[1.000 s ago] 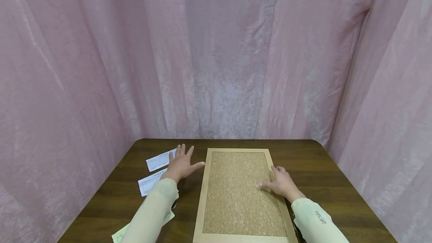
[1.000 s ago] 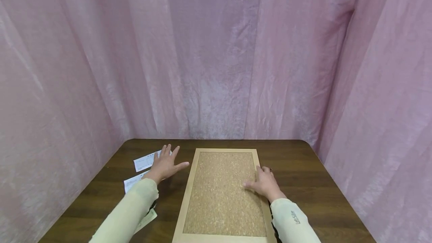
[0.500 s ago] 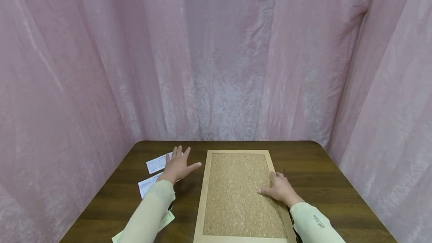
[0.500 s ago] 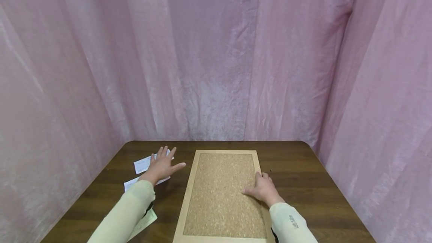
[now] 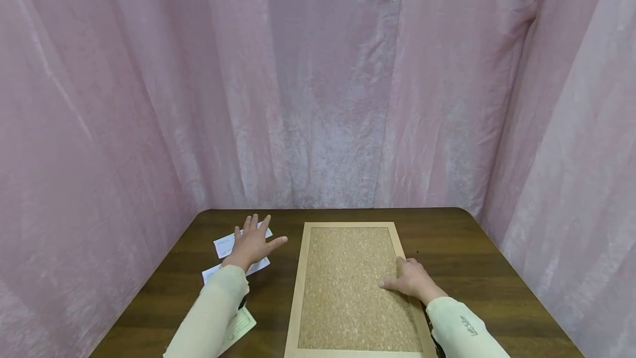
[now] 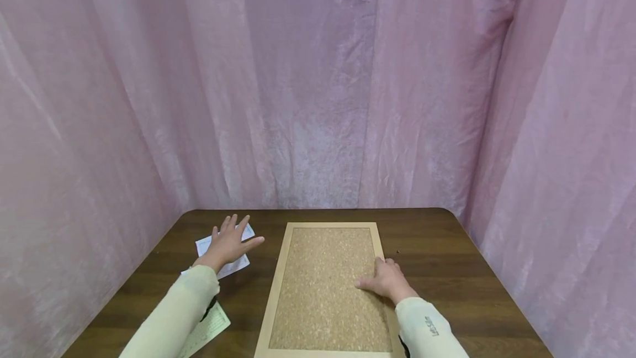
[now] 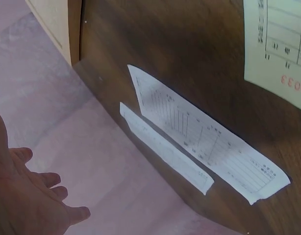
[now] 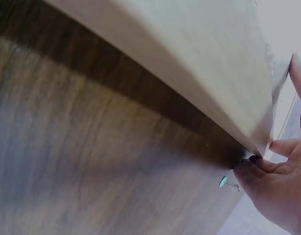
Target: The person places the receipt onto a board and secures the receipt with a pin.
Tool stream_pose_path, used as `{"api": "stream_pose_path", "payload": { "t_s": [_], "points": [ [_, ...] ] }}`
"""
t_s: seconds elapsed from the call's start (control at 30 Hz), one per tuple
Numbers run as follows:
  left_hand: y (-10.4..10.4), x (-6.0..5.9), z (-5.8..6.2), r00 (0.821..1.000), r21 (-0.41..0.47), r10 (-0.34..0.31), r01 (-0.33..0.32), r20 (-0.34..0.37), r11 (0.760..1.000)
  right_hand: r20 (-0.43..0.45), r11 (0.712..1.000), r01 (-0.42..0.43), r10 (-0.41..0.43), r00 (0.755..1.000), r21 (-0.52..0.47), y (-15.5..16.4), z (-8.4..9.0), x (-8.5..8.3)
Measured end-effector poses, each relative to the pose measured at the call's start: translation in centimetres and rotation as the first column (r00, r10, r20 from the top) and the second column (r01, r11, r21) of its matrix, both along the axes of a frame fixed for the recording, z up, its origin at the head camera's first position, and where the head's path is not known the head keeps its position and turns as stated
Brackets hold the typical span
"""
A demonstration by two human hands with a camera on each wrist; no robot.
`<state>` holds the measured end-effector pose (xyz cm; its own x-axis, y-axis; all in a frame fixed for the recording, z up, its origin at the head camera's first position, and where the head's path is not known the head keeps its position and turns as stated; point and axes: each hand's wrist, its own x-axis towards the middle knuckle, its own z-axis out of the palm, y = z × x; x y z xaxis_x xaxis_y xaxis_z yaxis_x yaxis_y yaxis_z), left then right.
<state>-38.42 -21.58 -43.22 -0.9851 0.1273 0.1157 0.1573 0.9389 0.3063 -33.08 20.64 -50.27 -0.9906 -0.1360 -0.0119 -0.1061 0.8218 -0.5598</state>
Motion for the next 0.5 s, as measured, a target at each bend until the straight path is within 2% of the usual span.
{"api": "stream_pose_path", "payload": {
  "t_s": [0.5],
  "points": [
    [-4.1,-0.1,1.6,0.998,0.08,0.055,-0.057,0.023,0.995,0.052,0.999,0.033,-0.035,0.998,0.03,-0.2,0.3,0.3]
  ]
}}
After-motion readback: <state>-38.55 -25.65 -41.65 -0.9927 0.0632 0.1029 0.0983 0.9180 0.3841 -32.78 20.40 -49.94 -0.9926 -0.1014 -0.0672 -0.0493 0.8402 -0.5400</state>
